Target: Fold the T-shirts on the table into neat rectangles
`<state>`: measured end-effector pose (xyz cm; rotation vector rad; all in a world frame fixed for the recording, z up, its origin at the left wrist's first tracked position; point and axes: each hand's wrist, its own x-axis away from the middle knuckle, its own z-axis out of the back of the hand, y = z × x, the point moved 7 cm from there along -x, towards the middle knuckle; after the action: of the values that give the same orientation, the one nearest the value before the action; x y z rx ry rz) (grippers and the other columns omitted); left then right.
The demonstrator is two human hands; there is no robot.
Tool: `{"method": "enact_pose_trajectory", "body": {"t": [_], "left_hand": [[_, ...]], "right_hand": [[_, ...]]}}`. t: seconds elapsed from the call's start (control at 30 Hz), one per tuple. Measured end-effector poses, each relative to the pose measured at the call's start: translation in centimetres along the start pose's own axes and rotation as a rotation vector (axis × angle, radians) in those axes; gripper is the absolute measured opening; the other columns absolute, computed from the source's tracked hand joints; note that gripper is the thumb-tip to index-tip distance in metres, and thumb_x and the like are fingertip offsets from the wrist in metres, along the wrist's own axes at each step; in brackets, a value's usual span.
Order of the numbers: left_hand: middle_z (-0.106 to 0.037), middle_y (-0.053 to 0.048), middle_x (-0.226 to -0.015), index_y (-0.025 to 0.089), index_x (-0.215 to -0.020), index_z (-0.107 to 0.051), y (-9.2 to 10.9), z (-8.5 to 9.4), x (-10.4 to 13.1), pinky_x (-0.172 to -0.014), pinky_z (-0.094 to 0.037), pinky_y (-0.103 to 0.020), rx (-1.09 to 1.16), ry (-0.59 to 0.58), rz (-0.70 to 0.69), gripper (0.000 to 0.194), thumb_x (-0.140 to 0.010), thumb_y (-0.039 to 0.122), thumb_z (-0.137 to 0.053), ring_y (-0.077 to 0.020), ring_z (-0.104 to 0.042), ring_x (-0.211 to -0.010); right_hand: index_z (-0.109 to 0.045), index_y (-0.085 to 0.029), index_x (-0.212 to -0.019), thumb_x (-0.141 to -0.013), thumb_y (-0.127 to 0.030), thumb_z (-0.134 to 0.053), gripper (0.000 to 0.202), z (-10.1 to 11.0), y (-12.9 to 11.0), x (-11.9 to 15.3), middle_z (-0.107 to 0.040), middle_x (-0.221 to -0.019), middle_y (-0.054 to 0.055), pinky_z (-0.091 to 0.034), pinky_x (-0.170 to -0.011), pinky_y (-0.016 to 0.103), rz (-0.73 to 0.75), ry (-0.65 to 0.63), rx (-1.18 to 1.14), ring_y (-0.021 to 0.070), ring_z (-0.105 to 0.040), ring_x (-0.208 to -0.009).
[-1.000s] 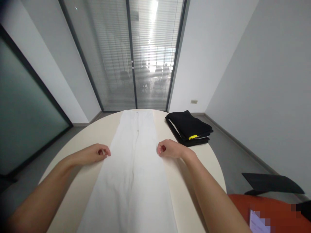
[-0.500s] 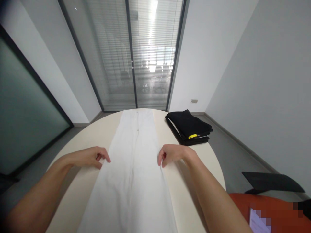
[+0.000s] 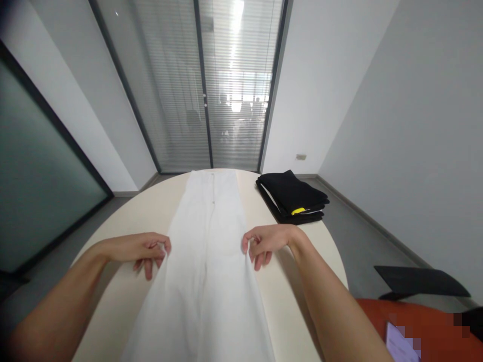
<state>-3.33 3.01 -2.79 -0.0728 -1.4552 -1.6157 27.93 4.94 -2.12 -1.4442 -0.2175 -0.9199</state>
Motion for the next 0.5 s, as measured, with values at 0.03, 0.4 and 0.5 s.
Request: {"method": "enact_pose_trajectory", "body": {"t": [0.03,0.4,0.5], "left_hand": [[-0.072,-0.006,-0.09,0.022,-0.101,-0.052,0.1,0.0,0.0,-0.05,-0.046,-0.023,0.027,0.004,-0.01,0.047,-0.079,0.063,-0.062,-0.0241,-0.074,-0.077],[-0.055,0.007,-0.063,0.022,-0.086,-0.054,0.8,2.8,-0.2,-0.045,-0.034,-0.019,0.038,0.294,-0.168,0.028,-0.065,0.029,-0.071,-0.0093,-0.05,-0.052],[-0.056,0.006,-0.061,0.021,-0.085,-0.055,1.1,3.6,0.1,-0.046,-0.032,-0.019,0.04,0.382,-0.203,0.021,-0.07,0.03,-0.066,-0.0093,-0.05,-0.051]], "right_hand": [[-0.058,-0.019,-0.103,-0.071,-0.042,-0.079,0.045,0.0,0.0,-0.1,-0.07,-0.081,0.001,-0.053,-0.062,0.023,0.019,-0.02,-0.002,0.0179,-0.072,-0.076],[-0.058,-0.018,-0.091,-0.057,-0.025,-0.082,0.042,1.6,-1.6,-0.7,-0.056,-0.071,-0.008,-0.037,-0.061,0.021,0.278,0.125,0.073,0.0084,-0.05,-0.063],[-0.056,-0.018,-0.084,-0.065,-0.028,-0.077,0.031,2.6,-2.1,-0.1,-0.04,-0.064,-0.01,-0.03,-0.058,0.021,0.365,0.233,0.09,0.0068,-0.037,-0.058]]}}
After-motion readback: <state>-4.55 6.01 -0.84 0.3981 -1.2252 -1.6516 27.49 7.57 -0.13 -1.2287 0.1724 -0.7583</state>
